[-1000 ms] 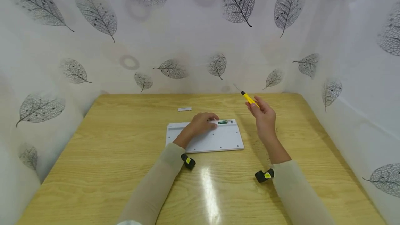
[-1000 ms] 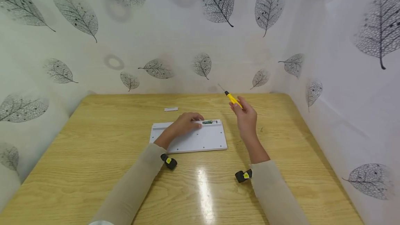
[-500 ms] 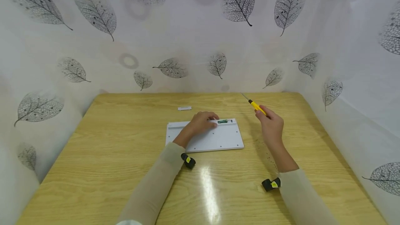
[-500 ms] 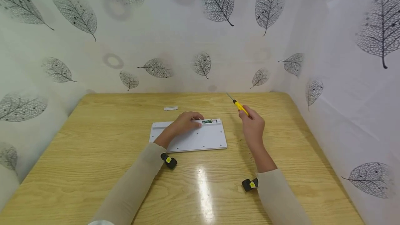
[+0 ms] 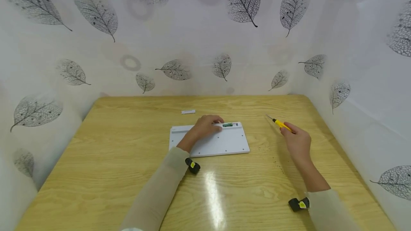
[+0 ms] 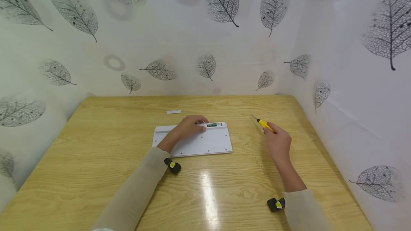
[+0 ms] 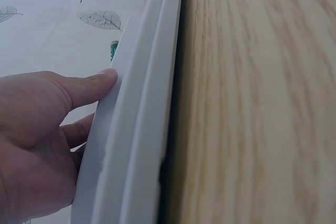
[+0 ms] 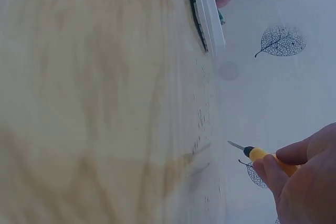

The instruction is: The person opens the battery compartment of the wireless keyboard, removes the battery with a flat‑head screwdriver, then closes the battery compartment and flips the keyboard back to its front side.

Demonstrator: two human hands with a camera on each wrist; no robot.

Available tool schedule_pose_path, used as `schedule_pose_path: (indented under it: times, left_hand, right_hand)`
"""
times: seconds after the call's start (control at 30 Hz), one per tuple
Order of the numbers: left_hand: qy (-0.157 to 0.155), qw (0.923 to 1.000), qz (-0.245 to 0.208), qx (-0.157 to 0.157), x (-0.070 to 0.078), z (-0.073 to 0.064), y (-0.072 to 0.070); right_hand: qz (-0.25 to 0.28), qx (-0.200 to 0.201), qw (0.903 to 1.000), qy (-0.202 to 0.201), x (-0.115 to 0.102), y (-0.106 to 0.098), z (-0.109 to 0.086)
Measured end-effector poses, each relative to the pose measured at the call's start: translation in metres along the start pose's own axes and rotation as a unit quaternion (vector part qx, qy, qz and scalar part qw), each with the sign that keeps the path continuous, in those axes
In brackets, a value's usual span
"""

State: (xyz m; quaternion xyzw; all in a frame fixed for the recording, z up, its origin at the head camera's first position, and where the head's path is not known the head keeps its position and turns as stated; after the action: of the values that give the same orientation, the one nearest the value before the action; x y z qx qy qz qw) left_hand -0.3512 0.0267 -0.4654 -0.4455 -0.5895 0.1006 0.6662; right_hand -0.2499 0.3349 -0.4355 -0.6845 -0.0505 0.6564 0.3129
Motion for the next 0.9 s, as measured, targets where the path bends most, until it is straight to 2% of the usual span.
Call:
schedule_pose_path:
  times: [0.07, 0.17, 0.27, 0.4, 0.5, 0.77, 0.9]
  left_hand:
    - [-0.002, 1.0000, 0.000, 0.003, -0.001, 0.000, 0.000]
    - [-0.005, 1.0000, 0.000, 0.005, -0.002, 0.001, 0.000]
    - [-0.005, 1.0000, 0.000, 0.005, -0.002, 0.001, 0.000]
    - [-0.007, 1.0000, 0.000, 0.005, -0.001, 0.001, 0.000]
    - [-0.010, 0.9999, -0.001, 0.007, -0.002, 0.001, 0.000]
    - [-0.015, 0.9999, -0.003, 0.008, -0.002, 0.001, 0.001]
    - [-0.012, 0.9999, -0.001, 0.008, -0.003, 0.001, 0.001]
  right_hand:
    - [-0.032, 0.000, 0.9995, 0.003, 0.001, -0.004, -0.001]
    - [-0.087, -0.004, 0.9961, -0.014, 0.000, -0.006, -0.003]
    - [-0.153, -0.020, 0.9873, -0.037, -0.001, -0.006, -0.005]
    - [-0.216, -0.037, 0.9750, -0.039, 0.000, -0.005, -0.007]
    - [-0.229, -0.046, 0.9716, -0.034, 0.001, -0.003, -0.007]
    - [-0.245, -0.116, 0.9624, -0.015, 0.012, 0.010, -0.003]
    - [-0.251, -0.132, 0.9589, -0.011, 0.015, 0.014, 0.000]
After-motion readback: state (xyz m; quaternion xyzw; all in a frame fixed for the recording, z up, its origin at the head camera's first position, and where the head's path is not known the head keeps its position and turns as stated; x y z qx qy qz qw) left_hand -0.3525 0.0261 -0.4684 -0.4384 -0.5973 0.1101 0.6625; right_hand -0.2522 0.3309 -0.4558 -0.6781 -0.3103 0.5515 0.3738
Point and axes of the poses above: each hand's wrist, its own z-axis towards the middle knuckle, its own y-axis out of the palm, x = y × z, the point moved 10 cm from there along z, towards the middle knuckle, and after that the axes turned 3 degrees about -y, right-handed, at the moved point
